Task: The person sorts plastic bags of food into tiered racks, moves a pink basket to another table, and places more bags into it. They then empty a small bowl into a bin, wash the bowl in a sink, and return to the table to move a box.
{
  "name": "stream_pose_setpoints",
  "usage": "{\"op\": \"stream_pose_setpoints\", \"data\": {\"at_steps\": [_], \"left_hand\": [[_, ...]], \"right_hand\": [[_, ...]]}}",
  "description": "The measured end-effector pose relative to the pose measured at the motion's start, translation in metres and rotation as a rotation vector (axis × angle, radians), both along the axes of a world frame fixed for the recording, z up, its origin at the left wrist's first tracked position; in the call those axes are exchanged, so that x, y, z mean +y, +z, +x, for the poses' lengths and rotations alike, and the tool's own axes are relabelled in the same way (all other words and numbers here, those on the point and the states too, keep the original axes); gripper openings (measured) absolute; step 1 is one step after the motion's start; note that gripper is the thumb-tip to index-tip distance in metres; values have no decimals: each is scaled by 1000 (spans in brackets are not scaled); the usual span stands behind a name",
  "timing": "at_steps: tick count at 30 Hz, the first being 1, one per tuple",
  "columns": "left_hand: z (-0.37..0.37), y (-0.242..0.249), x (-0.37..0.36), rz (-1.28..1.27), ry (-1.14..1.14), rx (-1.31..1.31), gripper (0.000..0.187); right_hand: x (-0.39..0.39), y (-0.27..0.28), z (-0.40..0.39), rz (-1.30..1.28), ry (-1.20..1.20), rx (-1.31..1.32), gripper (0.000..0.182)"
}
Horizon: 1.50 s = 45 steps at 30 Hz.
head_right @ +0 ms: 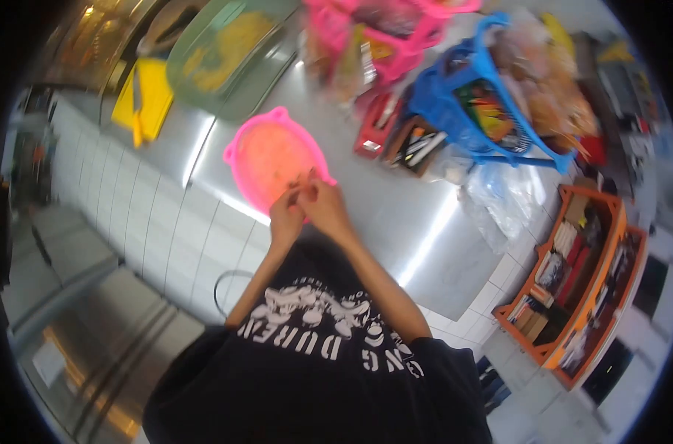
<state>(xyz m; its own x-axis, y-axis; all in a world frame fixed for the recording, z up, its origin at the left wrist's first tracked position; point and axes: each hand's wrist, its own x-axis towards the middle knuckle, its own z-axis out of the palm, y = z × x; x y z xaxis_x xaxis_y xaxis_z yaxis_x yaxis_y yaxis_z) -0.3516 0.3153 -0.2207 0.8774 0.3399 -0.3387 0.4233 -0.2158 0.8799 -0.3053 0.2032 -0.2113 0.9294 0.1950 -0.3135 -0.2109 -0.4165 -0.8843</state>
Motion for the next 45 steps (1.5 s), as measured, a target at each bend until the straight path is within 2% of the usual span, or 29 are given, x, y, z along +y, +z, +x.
{"op": "stream_pose_setpoints", "data": {"at_steps": [1,2,3,4,5,6,7,8,10,11,13,14,16,17,18,20,22,23,24,26,28,30,33,34,36,37,39,42,45], "left_hand": [[-4,-21,4,48,-80,-110,34],[-11,-45,9,81,-166,-226,49],[-19,-67,16,-22,-196,-218,63],[-18,-56,16,-229,-162,-145,66],[-16,-21,9,-380,-86,-57,66],[-18,-23,13,-374,-118,-10,67],[-15,-4,10,-361,-96,63,63],[-18,-9,12,-317,-107,86,60],[-14,-9,26,-254,-130,82,56],[-9,-3,34,-184,-170,101,52],[9,20,38,-107,-216,109,47],[23,42,35,-15,-201,-21,44],[54,92,18,113,-148,-241,39],[73,118,5,151,-114,-330,38],[92,141,-7,139,-124,-392,34],[132,181,-36,87,-197,-565,29],[165,234,-79,21,-318,-711,25],[187,248,-101,158,-418,-853,26],[202,265,-128,50,-514,-880,26],[234,296,-183,87,-756,-942,29],[270,309,-240,230,-994,-1001,32],[301,309,-293,435,-1164,-1082,37],[325,299,-349,607,-1369,-1079,37],[332,297,-359,616,-1377,-1080,37],[343,294,-373,795,-1626,-904,35],[348,290,-376,810,-1638,-898,35],[356,285,-375,767,-1707,-976,29],[358,290,-372,870,-1744,-970,26],[345,304,-369,986,-1760,-855,25]], "right_hand": [[-1,-2,1,-127,55,-52,29],[-2,-5,4,-162,79,5,30],[-1,4,2,-128,22,-91,28],[-1,8,3,-187,16,-56,24],[-3,23,4,-309,42,-84,26],[2,13,4,-347,22,-50,21],[3,-1,6,-375,15,-16,18],[2,-4,3,-376,-22,-42,18],[1,-3,3,-374,84,-192,16],[-2,2,7,-368,61,-213,16],[-16,23,7,-369,170,-162,18],[-27,36,8,-368,158,-175,18],[-55,73,11,-339,132,-313,17],[-77,110,17,-212,187,-297,17],[-106,149,29,-86,243,-279,17],[-159,190,45,-38,336,-469,18],[-210,266,54,82,284,-331,20],[-237,283,63,-225,257,-554,16],[-262,311,68,-199,203,-642,12],[-305,366,78,-562,115,-780,13],[-346,402,98,-759,-36,-689,16],[-391,409,130,-977,-151,-842,18],[-445,393,186,-1009,-281,-978,25],[-456,384,198,-1003,-291,-980,25],[-465,371,217,-947,-357,-949,24],[-469,365,221,-934,-371,-947,24],[-469,351,224,-878,-326,-780,19],[-469,328,232,-719,-290,-803,24],[-462,316,243,-752,-229,-828,21]]}}
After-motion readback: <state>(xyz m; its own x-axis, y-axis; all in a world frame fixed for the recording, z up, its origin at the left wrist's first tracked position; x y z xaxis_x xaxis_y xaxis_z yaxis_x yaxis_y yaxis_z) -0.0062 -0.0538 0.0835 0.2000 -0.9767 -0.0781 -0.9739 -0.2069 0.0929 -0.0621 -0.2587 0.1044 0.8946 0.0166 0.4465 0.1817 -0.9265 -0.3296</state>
